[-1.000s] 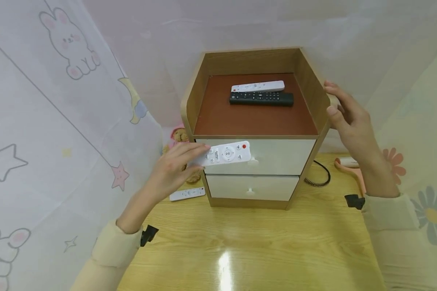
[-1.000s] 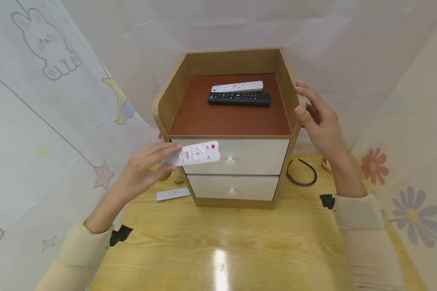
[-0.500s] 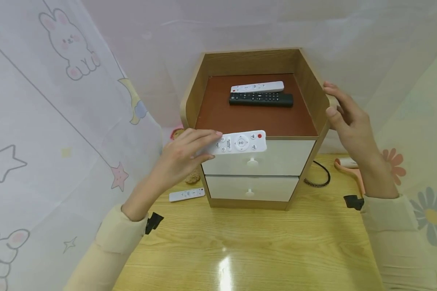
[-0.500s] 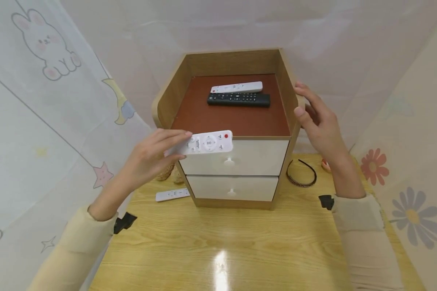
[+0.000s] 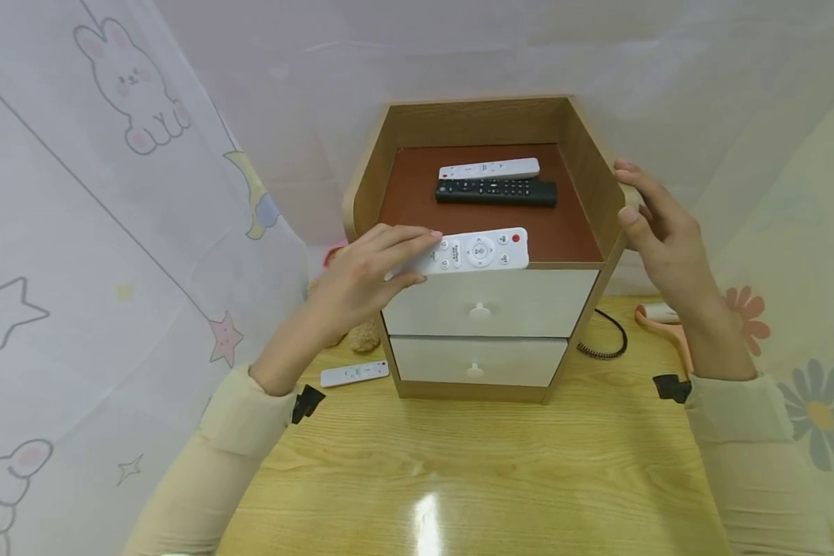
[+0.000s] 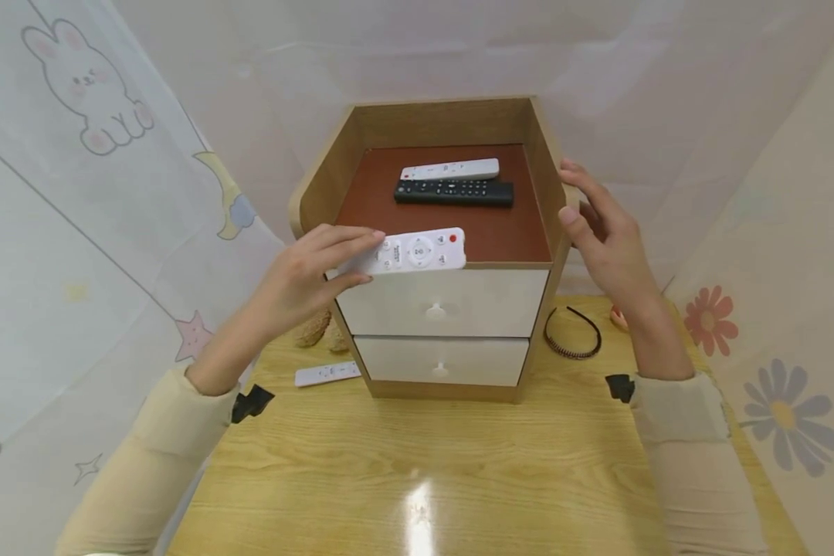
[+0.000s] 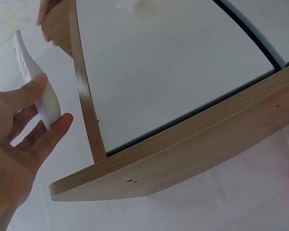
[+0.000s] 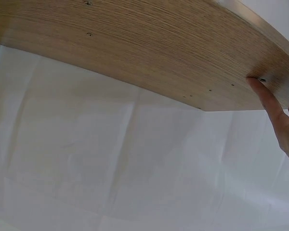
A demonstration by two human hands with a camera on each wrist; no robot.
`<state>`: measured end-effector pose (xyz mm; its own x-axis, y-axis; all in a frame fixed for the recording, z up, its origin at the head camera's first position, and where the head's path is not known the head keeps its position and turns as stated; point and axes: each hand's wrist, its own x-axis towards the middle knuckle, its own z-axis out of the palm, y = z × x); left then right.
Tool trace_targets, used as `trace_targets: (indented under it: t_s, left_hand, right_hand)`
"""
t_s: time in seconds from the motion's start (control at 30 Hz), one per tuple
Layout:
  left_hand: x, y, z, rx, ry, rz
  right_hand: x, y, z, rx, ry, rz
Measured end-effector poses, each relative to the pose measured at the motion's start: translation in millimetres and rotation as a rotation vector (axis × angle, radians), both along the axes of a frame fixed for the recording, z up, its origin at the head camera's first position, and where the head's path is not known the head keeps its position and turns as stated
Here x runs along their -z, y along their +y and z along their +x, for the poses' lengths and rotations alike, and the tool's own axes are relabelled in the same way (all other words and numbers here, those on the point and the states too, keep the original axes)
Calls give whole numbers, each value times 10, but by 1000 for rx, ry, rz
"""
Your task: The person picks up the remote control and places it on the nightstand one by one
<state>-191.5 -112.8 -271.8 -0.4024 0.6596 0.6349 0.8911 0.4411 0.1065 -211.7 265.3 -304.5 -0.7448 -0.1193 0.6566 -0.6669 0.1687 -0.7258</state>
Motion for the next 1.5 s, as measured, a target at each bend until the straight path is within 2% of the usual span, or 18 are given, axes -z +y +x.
trace_targets:
  t_s: [0.13,0.3,0.47,0.57,0.67,0.9,1.1,1.3,1.5]
  left_hand:
    - [-35,59,-61,8,-7,-14]
    - [-82,131,-133,-12,-14,-39]
    - [-110,190,-210,-38,-32,-76]
    - [-123,221,-253,-51,-48,-91]
    - [-140,252,-301,-58,-61,-106]
    - [-187,345,-447,-72,-99,-190]
    - [-179,417,-578,-130,-161,-243]
    - [-149,469,-665,-137,-191,-260]
    - [-218,542,-727,-139,-227,-340]
  right_hand:
    - [-37,-25,43,10,-13,5]
    - [-103,-84,129,4,-19,-6]
    - [-127,-110,156,-27,-10,-29]
    - [-152,-127,187,-2,-4,1]
    - [-153,-108,179,3,-3,15]
    - [-43,3,60,-7,-17,-8]
    - [-117,-89,152,5,-22,3]
    - [-168,-149,199,-16,-24,-16]
    - [-176,-144,216,-8,-22,-7]
